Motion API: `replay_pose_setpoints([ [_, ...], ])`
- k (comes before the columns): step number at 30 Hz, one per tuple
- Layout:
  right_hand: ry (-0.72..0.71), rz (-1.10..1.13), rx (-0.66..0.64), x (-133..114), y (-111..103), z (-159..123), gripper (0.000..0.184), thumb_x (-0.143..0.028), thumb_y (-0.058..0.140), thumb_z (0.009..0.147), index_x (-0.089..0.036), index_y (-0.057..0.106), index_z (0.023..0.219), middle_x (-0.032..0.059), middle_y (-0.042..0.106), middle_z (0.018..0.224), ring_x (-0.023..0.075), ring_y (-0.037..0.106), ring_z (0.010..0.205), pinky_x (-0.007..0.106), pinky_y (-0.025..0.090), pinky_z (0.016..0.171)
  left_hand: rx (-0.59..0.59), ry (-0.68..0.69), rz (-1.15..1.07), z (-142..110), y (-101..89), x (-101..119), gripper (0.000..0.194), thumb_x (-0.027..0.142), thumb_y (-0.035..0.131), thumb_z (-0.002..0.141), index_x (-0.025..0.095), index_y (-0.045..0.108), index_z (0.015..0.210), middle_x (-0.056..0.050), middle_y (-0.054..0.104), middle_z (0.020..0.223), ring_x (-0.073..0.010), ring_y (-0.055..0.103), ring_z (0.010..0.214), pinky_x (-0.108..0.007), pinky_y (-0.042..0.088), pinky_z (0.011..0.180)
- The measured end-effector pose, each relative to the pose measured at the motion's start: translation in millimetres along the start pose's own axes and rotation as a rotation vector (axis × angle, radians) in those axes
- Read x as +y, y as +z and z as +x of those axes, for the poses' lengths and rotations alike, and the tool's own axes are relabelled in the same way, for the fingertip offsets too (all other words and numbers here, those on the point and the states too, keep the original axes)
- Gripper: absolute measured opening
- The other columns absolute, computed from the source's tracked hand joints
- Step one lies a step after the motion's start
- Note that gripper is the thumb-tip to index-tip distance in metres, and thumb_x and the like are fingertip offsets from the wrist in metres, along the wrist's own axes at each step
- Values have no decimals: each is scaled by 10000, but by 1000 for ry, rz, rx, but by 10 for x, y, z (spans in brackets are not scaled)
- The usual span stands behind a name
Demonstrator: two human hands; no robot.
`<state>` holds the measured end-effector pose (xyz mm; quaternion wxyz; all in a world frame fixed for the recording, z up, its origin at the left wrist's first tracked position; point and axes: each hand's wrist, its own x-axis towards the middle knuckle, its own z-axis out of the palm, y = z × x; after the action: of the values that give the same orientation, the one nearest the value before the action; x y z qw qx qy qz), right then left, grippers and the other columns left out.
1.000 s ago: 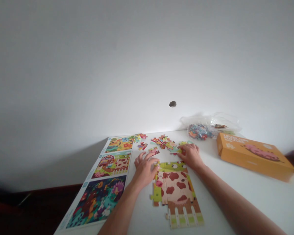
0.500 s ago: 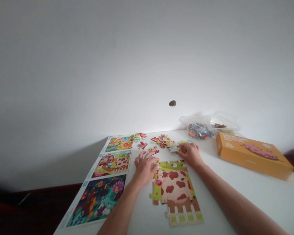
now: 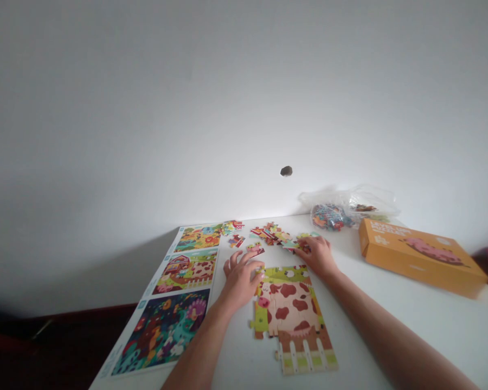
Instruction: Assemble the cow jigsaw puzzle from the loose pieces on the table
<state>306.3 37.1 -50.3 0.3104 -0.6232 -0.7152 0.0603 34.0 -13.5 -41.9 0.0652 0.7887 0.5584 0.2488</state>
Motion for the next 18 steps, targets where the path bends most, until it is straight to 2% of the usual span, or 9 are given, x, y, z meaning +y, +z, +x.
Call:
replay_pose_setpoints([
  [9,-5,-35,40,16,23,6,210,-397,670,836,-258,726,984,43,742,966,258,591,991,393,339,926,-24,-17,0,0,-13,15,250,219,656,818,347,724,1021,24,588,1372,-365,362,1328,-594,289,1057],
  [18,-6,-1,67,36,1,32,176,-343,583,890,-276,745,899,15,754,913,228,628,928,377,337,939,-34,-28,5,0,-16,19,254,217,649,819,349,724,1023,32,585,1376,-355,352,1337,-587,273,1070],
])
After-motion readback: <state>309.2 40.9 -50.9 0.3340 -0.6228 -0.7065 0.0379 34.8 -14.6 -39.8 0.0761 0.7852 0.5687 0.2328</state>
